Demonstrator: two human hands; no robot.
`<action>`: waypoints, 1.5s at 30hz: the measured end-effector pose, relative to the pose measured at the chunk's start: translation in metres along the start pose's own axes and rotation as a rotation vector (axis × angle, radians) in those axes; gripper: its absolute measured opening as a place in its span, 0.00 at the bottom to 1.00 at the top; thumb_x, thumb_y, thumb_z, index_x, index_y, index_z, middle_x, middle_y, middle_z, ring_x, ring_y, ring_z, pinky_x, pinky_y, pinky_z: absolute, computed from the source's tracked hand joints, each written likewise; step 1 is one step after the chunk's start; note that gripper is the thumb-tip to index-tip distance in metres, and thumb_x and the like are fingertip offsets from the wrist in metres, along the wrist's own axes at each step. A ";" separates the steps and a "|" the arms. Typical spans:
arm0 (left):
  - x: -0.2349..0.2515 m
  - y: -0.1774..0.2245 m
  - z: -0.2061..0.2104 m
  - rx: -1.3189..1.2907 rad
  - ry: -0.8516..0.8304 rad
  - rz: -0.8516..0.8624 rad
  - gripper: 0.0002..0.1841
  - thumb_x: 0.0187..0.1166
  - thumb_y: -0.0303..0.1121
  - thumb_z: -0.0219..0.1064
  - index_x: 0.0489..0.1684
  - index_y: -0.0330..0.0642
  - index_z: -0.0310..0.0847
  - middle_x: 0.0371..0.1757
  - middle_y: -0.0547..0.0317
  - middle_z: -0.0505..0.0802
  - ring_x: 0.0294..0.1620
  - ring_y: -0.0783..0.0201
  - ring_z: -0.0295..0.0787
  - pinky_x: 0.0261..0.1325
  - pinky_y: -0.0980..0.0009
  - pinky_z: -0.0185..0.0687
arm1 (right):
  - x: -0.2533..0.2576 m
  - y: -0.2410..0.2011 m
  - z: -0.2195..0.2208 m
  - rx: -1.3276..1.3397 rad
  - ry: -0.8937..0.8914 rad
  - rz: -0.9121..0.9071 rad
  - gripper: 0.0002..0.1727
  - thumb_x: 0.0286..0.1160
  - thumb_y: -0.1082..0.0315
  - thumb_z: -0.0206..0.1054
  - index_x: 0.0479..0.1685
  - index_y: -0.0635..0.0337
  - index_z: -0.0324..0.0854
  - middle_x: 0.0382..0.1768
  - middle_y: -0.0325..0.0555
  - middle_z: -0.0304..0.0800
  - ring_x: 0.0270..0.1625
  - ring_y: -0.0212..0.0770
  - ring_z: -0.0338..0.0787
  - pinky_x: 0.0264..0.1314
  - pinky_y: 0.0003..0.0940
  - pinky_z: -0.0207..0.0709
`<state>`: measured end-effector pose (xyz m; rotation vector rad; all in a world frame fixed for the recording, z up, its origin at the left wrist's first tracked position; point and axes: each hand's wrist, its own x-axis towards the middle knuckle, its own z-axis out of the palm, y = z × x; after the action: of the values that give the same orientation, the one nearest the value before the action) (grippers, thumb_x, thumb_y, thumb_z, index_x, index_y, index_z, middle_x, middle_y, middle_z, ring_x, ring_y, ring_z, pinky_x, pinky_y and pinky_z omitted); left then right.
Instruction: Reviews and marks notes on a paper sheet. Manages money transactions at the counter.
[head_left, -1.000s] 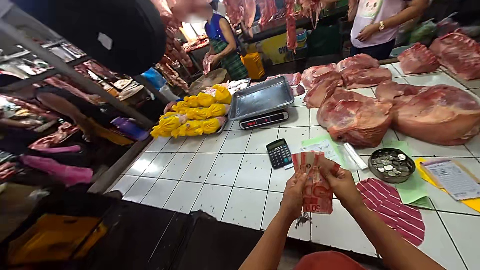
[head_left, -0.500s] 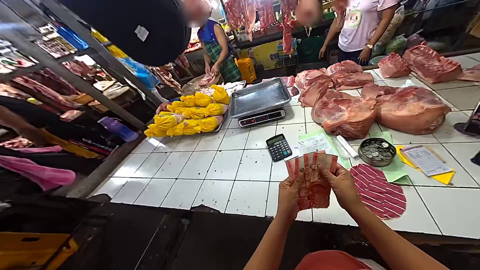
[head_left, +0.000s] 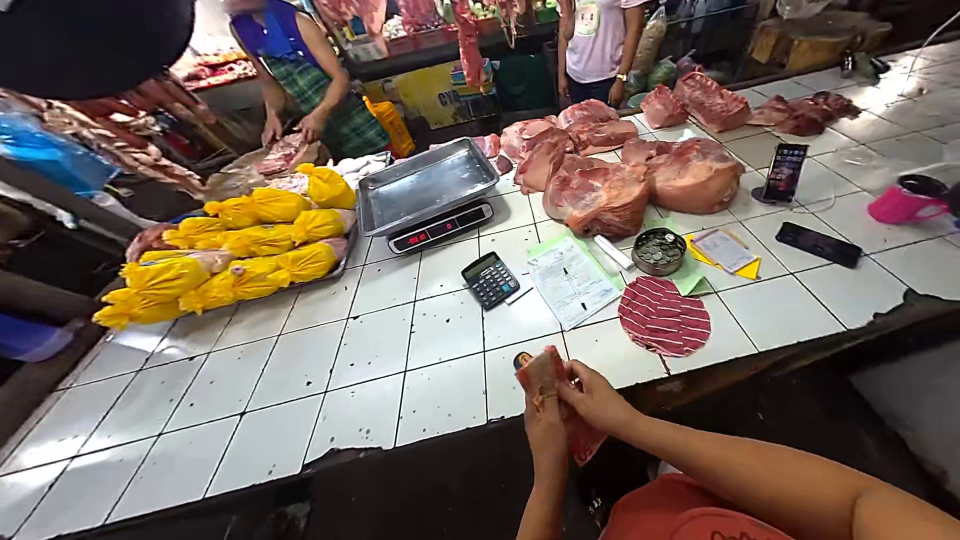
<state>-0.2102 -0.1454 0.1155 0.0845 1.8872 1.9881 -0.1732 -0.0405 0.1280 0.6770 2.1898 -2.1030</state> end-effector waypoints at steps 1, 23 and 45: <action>-0.001 -0.003 -0.003 -0.001 0.027 -0.002 0.16 0.94 0.33 0.48 0.60 0.27 0.74 0.34 0.60 0.90 0.34 0.77 0.89 0.43 0.77 0.88 | 0.002 0.005 0.002 0.037 0.023 0.048 0.20 0.82 0.65 0.68 0.63 0.71 0.77 0.52 0.57 0.87 0.50 0.43 0.89 0.60 0.41 0.82; -0.077 -0.106 0.365 -0.294 0.424 -0.004 0.12 0.90 0.27 0.55 0.45 0.30 0.84 0.30 0.59 0.93 0.31 0.72 0.92 0.40 0.73 0.91 | -0.049 0.111 -0.353 0.375 0.037 0.018 0.09 0.85 0.73 0.62 0.57 0.68 0.75 0.35 0.43 0.92 0.34 0.29 0.92 0.43 0.26 0.88; -0.050 -0.383 0.477 0.714 -0.211 -0.586 0.27 0.84 0.28 0.66 0.79 0.20 0.66 0.79 0.27 0.77 0.84 0.41 0.70 0.87 0.53 0.59 | -0.054 0.290 -0.635 -0.741 0.522 -0.516 0.11 0.76 0.67 0.70 0.46 0.65 0.93 0.44 0.56 0.94 0.47 0.44 0.94 0.54 0.33 0.87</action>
<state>0.0756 0.2941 -0.2026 -0.0567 2.0735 0.8498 0.1434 0.5499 -0.0744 0.6736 3.4210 -1.0813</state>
